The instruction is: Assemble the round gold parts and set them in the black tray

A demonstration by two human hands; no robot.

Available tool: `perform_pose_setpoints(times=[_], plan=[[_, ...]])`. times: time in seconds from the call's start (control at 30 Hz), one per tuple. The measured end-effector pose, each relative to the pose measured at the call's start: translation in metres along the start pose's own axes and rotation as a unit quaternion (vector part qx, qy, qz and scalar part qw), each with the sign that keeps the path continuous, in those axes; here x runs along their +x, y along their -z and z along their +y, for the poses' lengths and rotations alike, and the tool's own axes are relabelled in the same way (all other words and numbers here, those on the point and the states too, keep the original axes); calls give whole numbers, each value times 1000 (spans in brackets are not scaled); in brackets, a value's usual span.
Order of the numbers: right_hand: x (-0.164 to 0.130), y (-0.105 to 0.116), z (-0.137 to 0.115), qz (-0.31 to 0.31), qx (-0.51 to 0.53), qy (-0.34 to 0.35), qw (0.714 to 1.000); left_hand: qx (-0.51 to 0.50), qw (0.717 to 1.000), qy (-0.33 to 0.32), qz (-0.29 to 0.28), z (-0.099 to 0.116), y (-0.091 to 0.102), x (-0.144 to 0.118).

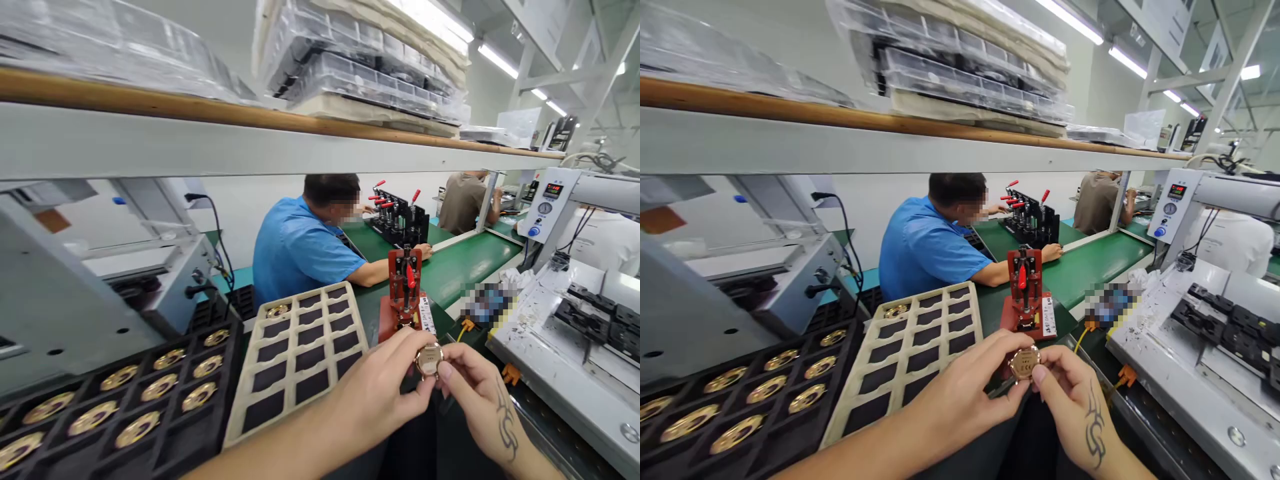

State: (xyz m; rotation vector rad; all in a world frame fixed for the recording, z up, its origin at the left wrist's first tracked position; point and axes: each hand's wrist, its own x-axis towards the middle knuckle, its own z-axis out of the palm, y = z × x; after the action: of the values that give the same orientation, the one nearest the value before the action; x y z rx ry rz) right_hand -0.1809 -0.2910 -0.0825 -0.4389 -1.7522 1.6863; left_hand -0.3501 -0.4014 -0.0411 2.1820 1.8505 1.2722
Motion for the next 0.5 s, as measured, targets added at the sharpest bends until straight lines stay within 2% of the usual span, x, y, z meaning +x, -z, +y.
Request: perform_pose_setpoints(times=[0.13, 0.3, 0.37, 0.5], plan=[[-9, 16, -3, -5, 43, -15, 999, -130, 987, 82, -51, 17, -4, 13], [-19, 28, -1, 7, 98, -22, 995, -320, 918, 201, -121, 27, -4, 26], [-22, 32, 0, 14, 99, -27, 995, -347, 904, 216, -124, 28, -6, 29], [-25, 40, 0, 17, 92, -30, 995, -330, 912, 211, -122, 30, -7, 32]])
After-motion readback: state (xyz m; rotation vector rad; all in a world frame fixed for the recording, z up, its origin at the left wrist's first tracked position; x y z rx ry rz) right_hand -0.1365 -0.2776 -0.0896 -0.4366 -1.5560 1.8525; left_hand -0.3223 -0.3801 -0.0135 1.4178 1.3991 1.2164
